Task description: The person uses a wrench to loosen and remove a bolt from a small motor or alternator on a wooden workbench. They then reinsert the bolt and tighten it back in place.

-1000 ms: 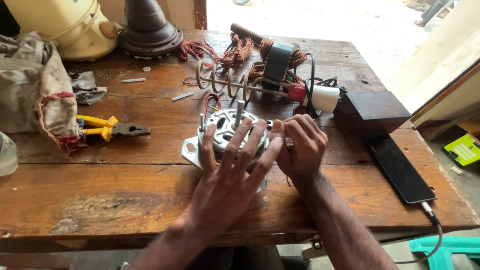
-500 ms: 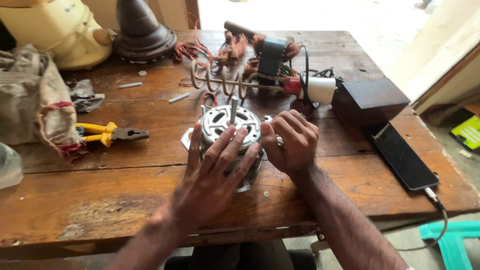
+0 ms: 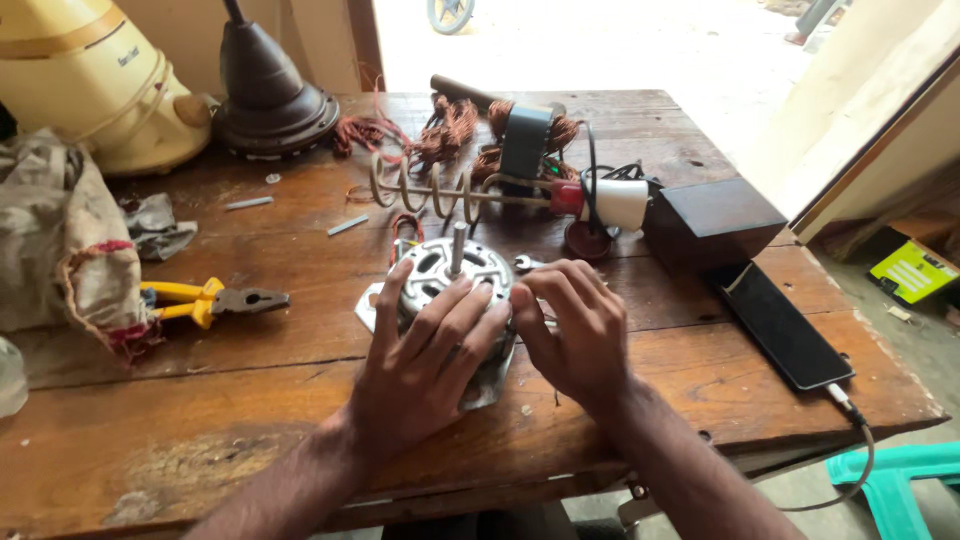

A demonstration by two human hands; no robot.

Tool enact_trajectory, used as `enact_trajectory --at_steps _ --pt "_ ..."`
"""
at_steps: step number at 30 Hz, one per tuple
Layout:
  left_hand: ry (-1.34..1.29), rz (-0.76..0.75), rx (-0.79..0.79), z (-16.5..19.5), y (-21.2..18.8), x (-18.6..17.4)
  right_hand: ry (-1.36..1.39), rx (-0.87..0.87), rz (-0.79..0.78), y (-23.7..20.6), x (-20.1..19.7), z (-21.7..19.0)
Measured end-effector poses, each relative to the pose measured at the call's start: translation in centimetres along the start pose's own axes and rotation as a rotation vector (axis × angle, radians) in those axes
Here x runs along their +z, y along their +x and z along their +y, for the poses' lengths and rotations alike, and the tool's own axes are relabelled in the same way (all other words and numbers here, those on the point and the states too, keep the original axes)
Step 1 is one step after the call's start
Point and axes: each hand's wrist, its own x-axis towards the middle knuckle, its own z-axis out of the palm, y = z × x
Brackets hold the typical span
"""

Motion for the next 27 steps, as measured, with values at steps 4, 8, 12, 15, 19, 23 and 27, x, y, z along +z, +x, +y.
enact_trajectory --at_steps 4,8,12,15,19,23,27 --pt "-0.075 0.018 -0.010 -0.8 -0.9 -0.1 0.023 -0.042 -0.032 -0.6 0.0 -0.4" --pt "-0.088 0.042 -0.043 -0.8 -1.5 -0.3 0.065 -0.005 -0.019 -0.8 0.6 -1.3" --pt "-0.019 0.041 -0.040 -1.1 -1.8 -0.3 0.024 -0.012 0.029 -0.6 1.2 -2.1" --pt "-0.043 0.036 -0.049 -1.0 -1.9 -0.1 -0.025 -0.022 0.047 -0.6 1.3 -2.3" --pt "-0.023 0.036 -0.045 -1.1 -1.9 0.0 -0.052 -0.021 0.062 -0.8 1.5 -2.1" --pt "-0.006 0.038 -0.047 -1.2 -1.9 0.0 -0.071 -0.058 0.079 -0.6 1.9 -1.7" --pt "0.007 0.042 -0.044 -1.3 -1.7 0.1 0.028 -0.095 0.144 -0.6 2.5 -1.3"
